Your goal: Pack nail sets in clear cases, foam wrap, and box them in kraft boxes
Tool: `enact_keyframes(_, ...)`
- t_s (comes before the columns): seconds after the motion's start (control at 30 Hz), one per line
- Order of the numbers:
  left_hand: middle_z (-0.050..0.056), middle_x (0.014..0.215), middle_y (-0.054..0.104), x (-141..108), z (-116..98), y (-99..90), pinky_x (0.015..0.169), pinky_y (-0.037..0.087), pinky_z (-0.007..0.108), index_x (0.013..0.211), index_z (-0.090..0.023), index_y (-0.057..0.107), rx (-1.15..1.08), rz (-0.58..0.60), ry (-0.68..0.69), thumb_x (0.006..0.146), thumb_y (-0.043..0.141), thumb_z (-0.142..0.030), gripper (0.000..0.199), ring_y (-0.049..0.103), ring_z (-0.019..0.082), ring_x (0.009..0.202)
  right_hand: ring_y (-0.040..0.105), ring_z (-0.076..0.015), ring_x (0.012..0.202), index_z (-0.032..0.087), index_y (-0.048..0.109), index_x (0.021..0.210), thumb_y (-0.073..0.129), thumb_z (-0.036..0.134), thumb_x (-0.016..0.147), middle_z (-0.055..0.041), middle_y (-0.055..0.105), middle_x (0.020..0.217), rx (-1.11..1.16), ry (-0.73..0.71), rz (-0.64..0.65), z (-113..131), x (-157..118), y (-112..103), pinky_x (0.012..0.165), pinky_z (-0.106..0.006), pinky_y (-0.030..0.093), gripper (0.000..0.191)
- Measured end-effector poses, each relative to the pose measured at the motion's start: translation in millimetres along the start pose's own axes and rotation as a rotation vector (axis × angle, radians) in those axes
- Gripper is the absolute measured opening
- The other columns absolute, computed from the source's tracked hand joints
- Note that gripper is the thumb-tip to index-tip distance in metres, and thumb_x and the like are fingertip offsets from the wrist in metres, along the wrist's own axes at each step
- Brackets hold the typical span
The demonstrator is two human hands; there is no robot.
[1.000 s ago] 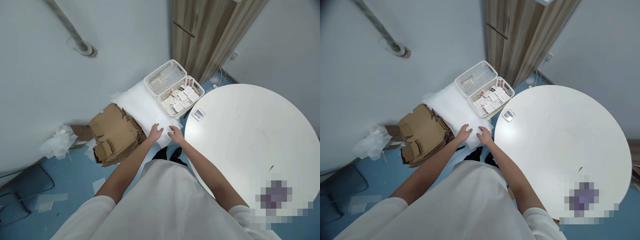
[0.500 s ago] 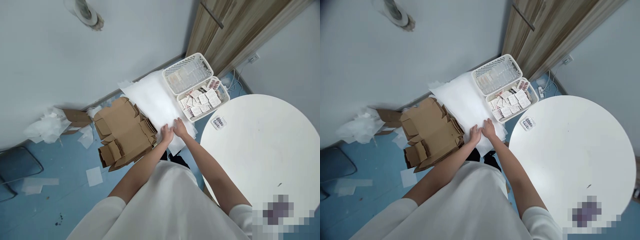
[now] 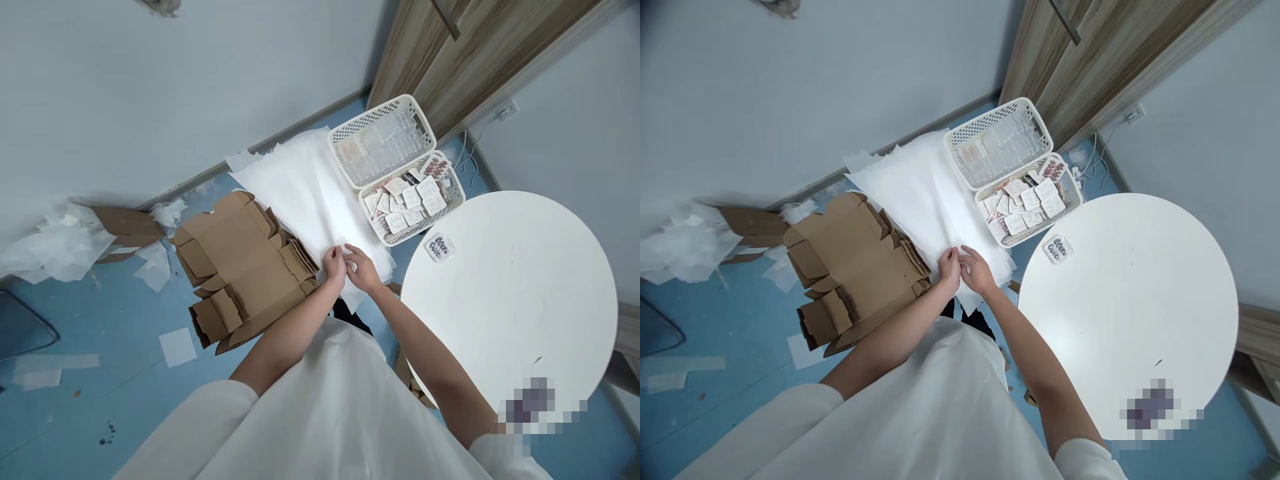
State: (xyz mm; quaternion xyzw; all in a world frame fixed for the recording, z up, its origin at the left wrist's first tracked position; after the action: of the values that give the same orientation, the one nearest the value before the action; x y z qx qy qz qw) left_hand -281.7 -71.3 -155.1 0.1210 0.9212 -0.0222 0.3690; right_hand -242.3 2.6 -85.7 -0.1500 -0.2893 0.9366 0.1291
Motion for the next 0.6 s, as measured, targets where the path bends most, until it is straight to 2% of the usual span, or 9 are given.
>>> enact_keyframes(0.07, -0.004, 0.061, 0.046, -0.8, -2.0, -0.6, 0.055, 0.038, 0.019, 0.069, -0.019, 0.049, -0.008, 0.012, 0.025, 0.083, 0.042, -0.037, 0.024, 0.047, 0.008, 0.059, 0.04, -0.0223, 0.121, 0.021, 0.053, 0.114, 0.048, 0.024, 0.077, -0.0082, 0.046, 0.129, -0.047, 0.072, -0.115, -2.9, 8.0, -10.8, 0.098, -0.039, 0.034, 0.037)
enact_keyframes(0.13, -0.004, 0.058, 0.041, -1.9, -3.1, 0.2, 0.053, 0.037, 0.019, 0.064, -0.018, 0.046, -0.022, 0.033, 0.053, 0.083, 0.042, -0.034, 0.025, 0.043, 0.007, 0.056, 0.045, -0.0231, 0.115, 0.018, 0.047, 0.12, 0.05, 0.03, 0.077, -0.0112, 0.05, 0.124, -0.123, 0.146, -0.164, -5.5, 18.9, -17.2, 0.093, -0.039, 0.037, 0.044)
enact_keyframes(0.27, -0.002, 0.062, 0.045, -4.1, -2.7, 2.1, 0.056, 0.038, 0.02, 0.065, -0.017, 0.049, -0.001, 0.057, 0.086, 0.084, 0.041, -0.032, 0.026, 0.045, 0.008, 0.058, 0.058, -0.0202, 0.085, 0.018, 0.056, 0.105, 0.045, 0.031, 0.081, -0.0077, 0.064, 0.094, -0.308, 0.237, -0.054, -4.5, 36.7, -16.3, 0.072, -0.031, 0.042, 0.029)
enact_keyframes(0.37, 0.002, 0.078, 0.055, -7.1, -3.2, 1.7, 0.064, 0.041, 0.023, 0.087, -0.017, 0.056, 0.033, 0.046, 0.098, 0.085, 0.041, -0.032, 0.021, 0.052, 0.01, 0.069, 0.058, -0.0194, 0.075, 0.02, 0.058, 0.098, 0.038, 0.032, 0.085, -0.0063, 0.065, 0.083, -0.472, 0.302, -0.053, -1.6, 37.6, -20.4, 0.062, -0.027, 0.036, 0.026)
enact_keyframes(0.47, 0.006, 0.098, 0.056, -13.0, -5.8, 0.8, 0.075, 0.043, 0.025, 0.114, -0.018, 0.047, 0.074, 0.028, 0.108, 0.084, 0.045, -0.03, 0.033, 0.055, 0.013, 0.084, 0.056, -0.0198, 0.068, 0.02, 0.053, 0.107, 0.031, 0.031, 0.089, -0.0062, 0.064, 0.076, -0.561, 0.378, -0.086, -2.2, 33.0, -27.2, 0.058, -0.027, 0.031, 0.031)
enact_keyframes(0.6, 0.009, 0.111, 0.051, -21.9, -12.7, 1.9, 0.083, 0.041, 0.028, 0.123, -0.019, 0.038, 0.177, 0.02, 0.17, 0.083, 0.048, -0.028, 0.042, 0.053, 0.014, 0.096, 0.053, -0.019, 0.064, 0.018, 0.05, 0.111, 0.025, 0.028, 0.09, -0.0054, 0.062, 0.073, -0.584, 0.408, -0.17, -5.5, 29.2, -39.2, 0.057, -0.026, 0.029, 0.034)
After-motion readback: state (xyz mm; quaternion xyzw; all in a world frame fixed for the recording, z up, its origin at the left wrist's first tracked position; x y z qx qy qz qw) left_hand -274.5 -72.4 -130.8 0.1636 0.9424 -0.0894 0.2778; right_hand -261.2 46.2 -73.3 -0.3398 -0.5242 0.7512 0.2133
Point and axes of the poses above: each hand's wrist, its own x-axis towards the middle knuckle, its own y-axis out of the palm, z = x × y, the point moved 6 cm from there along x, towards the middle knuckle
